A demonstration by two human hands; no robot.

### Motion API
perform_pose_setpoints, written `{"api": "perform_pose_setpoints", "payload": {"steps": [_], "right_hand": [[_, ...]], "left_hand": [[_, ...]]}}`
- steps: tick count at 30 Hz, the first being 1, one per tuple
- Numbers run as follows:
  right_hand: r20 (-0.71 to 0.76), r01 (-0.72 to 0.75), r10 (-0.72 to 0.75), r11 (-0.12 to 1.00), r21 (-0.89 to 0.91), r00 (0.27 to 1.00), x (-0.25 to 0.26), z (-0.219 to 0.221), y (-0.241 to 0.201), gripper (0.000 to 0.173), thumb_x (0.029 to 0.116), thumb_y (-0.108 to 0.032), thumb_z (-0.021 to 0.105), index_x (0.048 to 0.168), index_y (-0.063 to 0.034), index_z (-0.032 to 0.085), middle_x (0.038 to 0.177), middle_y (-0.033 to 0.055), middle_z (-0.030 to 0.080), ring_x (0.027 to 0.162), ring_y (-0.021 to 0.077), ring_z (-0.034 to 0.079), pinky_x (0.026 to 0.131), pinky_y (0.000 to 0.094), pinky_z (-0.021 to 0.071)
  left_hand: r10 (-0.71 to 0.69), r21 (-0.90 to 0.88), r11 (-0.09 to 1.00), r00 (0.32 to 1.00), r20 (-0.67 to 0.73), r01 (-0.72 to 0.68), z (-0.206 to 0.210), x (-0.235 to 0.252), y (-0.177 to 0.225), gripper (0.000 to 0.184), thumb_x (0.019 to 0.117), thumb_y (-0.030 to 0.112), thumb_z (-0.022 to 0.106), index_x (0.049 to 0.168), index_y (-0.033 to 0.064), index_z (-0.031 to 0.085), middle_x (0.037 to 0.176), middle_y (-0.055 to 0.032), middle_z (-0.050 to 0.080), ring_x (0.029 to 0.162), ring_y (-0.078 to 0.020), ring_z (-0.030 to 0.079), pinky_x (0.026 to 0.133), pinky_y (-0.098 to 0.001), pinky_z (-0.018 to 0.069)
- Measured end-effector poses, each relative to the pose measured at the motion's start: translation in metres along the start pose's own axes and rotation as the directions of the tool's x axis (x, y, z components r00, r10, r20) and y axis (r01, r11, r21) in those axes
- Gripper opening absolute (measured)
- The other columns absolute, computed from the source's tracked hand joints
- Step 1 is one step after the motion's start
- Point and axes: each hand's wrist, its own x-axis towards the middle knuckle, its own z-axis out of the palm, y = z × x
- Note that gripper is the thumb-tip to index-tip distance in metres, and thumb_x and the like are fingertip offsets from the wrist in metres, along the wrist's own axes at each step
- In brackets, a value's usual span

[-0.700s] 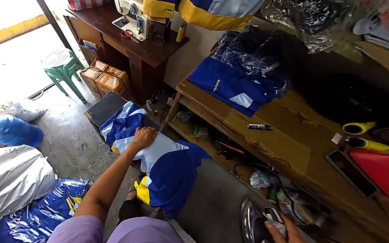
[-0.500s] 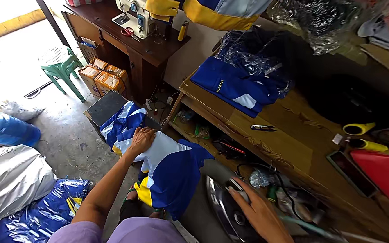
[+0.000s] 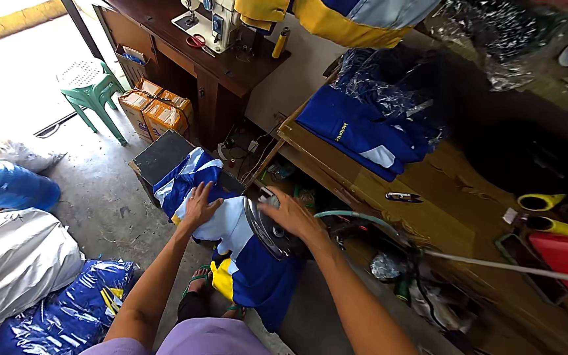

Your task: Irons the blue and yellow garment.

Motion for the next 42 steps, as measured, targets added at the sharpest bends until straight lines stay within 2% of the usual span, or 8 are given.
{"api": "perform_pose_setpoints", "payload": {"steps": [5,8,14,22,26,29,33,42], "right_hand": [[0.108,0.097,-0.079,0.98,-0.173,0.991,-0.053,0.017,0.0,0.058,0.0944,-0.041,0.066,0.15,-0.0299,0.052,0.104,0.018,0.073,0.095,0.0396,0.071,0.082,0.0607,0.0535],[0.108,0.083,-0.061,0.974,-0.213,0.992,-0.05,0.028,-0.026,0.056,0.0956,-0.036,0.064,0.15,-0.0309,0.05,0.102,0.0177,0.073,0.094,0.0403,0.071,0.08,0.0601,0.0535],[0.179,0.284,-0.246,0.931,-0.229,0.953,-0.065,0.057,-0.051,0.058,0.0939,-0.03,0.065,0.15,-0.0308,0.052,0.095,0.0193,0.071,0.085,0.0407,0.07,0.073,0.0592,0.0538],[0.189,0.095,-0.089,0.995,-0.025,0.978,-0.136,0.033,-0.003,0.055,0.0917,-0.033,0.071,0.145,-0.0289,0.057,0.097,0.014,0.075,0.087,0.0353,0.073,0.076,0.0574,0.0563],[0.031,-0.053,0.052,0.999,0.01,0.998,-0.125,0.019,0.006,0.059,0.093,-0.038,0.071,0.148,-0.0231,0.055,0.1,0.0154,0.075,0.087,0.0348,0.073,0.078,0.0565,0.0561],[-0.003,-0.098,0.098,0.995,-0.007,0.995,-0.09,0.012,0.001,0.061,0.0952,-0.04,0.068,0.151,-0.0229,0.051,0.109,0.0175,0.073,0.096,0.0371,0.071,0.084,0.058,0.0548],[-0.041,-0.124,0.122,0.991,-0.042,0.992,-0.036,0.014,-0.004,0.057,0.0965,-0.036,0.065,0.151,-0.0231,0.051,0.115,0.0188,0.072,0.105,0.0392,0.069,0.09,0.0605,0.0525],[-0.147,-0.351,0.358,0.934,0.073,0.922,-0.077,0.016,0.054,0.058,0.0937,-0.031,0.07,0.146,-0.0121,0.054,0.124,0.0217,0.068,0.116,0.0394,0.066,0.099,0.0607,0.0494]], "left_hand": [[-0.374,-0.524,0.704,0.877,0.301,0.479,-0.031,-0.048,-0.038,0.065,0.0978,0.052,0.065,0.135,-0.001,0.057,0.117,-0.0201,0.069,0.103,-0.0279,0.069,0.09,-0.0471,0.0568],[-0.236,-0.785,0.518,0.939,0.252,0.341,-0.032,-0.043,-0.038,0.032,0.1058,0.024,0.057,0.121,-0.0041,0.061,0.098,-0.0129,0.073,0.084,-0.0191,0.073,0.077,-0.0377,0.0619],[-0.278,-0.807,0.531,0.953,0.123,0.259,-0.044,-0.013,-0.006,0.027,0.1073,0.02,0.055,0.114,-0.0058,0.062,0.091,-0.0128,0.072,0.08,-0.0183,0.072,0.076,-0.037,0.0623],[-0.297,-0.762,0.625,0.954,-0.031,0.17,-0.081,0.035,0.01,0.034,0.1058,0.03,0.057,0.117,-0.0011,0.063,0.094,-0.0111,0.07,0.081,-0.0168,0.068,0.079,-0.0389,0.0586],[-0.412,-0.231,0.899,0.896,-0.165,0.371,-0.081,0.055,-0.016,0.062,0.1001,0.049,0.061,0.134,-0.0028,0.059,0.127,-0.0303,0.063,0.12,-0.0449,0.06,0.102,-0.0669,0.0434],[-0.159,0.051,0.981,0.932,-0.325,0.186,-0.062,0.033,0.011,0.06,0.1014,0.041,0.058,0.145,0.0008,0.052,0.141,-0.0299,0.056,0.132,-0.0487,0.052,0.107,-0.0691,0.0381],[0.28,0.155,0.95,0.959,-0.046,-0.27,-0.006,0.027,0.033,0.049,0.1089,0.042,0.04,0.146,0.0147,0.058,0.154,-0.0099,0.052,0.151,-0.0353,0.034,0.122,-0.0627,0.024],[0.128,0.258,0.953,0.982,0.14,-0.161,0.008,0.034,0.019,0.054,0.1099,0.046,0.028,0.137,0.0181,0.066,0.152,-0.0072,0.055,0.149,-0.0314,0.039,0.122,-0.0648,0.019]]}}
